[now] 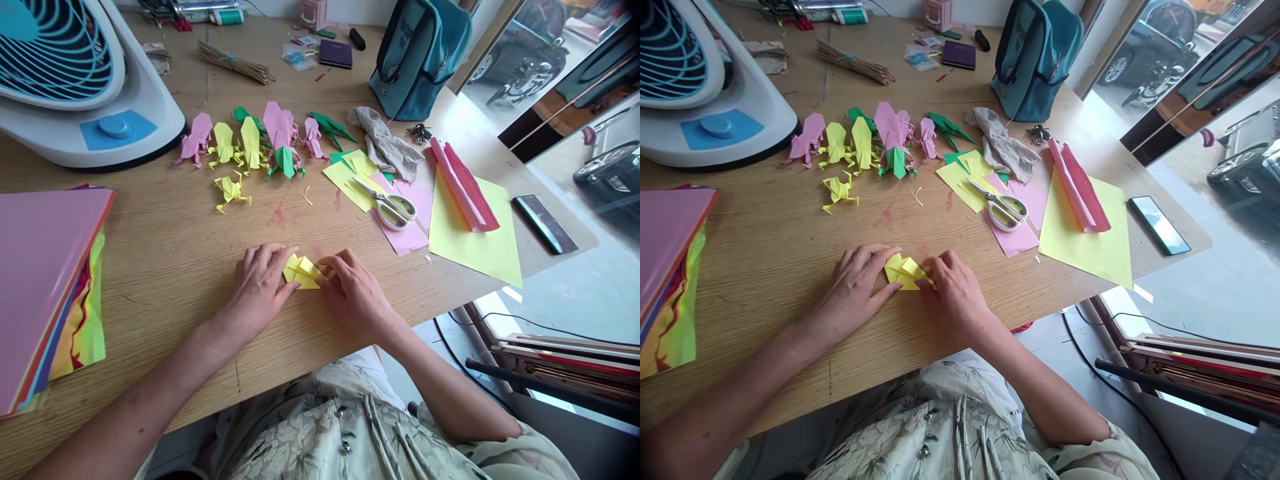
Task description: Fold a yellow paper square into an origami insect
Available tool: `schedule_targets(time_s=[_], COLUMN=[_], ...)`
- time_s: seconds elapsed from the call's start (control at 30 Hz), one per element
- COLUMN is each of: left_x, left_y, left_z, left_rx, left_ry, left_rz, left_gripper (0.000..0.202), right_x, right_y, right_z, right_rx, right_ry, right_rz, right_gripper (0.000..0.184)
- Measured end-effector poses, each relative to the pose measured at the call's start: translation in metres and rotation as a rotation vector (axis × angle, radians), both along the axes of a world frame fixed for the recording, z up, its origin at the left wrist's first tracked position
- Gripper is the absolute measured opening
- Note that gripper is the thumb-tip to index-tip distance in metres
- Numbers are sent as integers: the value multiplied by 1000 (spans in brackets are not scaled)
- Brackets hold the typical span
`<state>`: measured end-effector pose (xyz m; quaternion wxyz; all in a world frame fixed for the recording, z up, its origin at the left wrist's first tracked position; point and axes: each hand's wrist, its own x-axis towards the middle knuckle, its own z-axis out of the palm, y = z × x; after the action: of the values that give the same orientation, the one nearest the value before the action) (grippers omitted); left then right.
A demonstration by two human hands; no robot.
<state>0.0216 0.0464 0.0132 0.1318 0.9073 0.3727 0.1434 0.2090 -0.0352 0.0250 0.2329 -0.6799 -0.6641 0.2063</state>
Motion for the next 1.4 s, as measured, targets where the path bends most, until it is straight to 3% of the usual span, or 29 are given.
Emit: schedule_targets(time_s=[0.23, 0.43, 0.57, 0.8, 0.97, 1.2, 1.4], left_x=[16, 17, 15, 15, 15, 14, 12], left_y=[10, 10, 10, 10, 9, 7, 5], left_z=[-6, -14, -15, -15, -15, -13, -15], left_rx=[-63, -58, -85, -127, -101, -4, 73], left_ry=[-153, -255, -283, -326, -300, -251, -212], left_rz=[-101, -112, -141, -190, -210, -206, -213], left_gripper=[58, 59, 59, 57, 58, 56, 57], right_x=[-3, 2, 1, -2, -1, -6, -8], right_y=[7, 11, 20, 20, 17, 16, 12], right_z=[0, 1, 6, 10, 14, 11, 14], right_rx=[-26, -34, -92, -107, -132, -155, -174], right_ry=[28, 90, 3, -12, 73, -92, -34], right_rz=[-73, -118, -95, -58, -65, -58, -62], right_gripper=[9, 20, 25, 15, 20, 14, 16])
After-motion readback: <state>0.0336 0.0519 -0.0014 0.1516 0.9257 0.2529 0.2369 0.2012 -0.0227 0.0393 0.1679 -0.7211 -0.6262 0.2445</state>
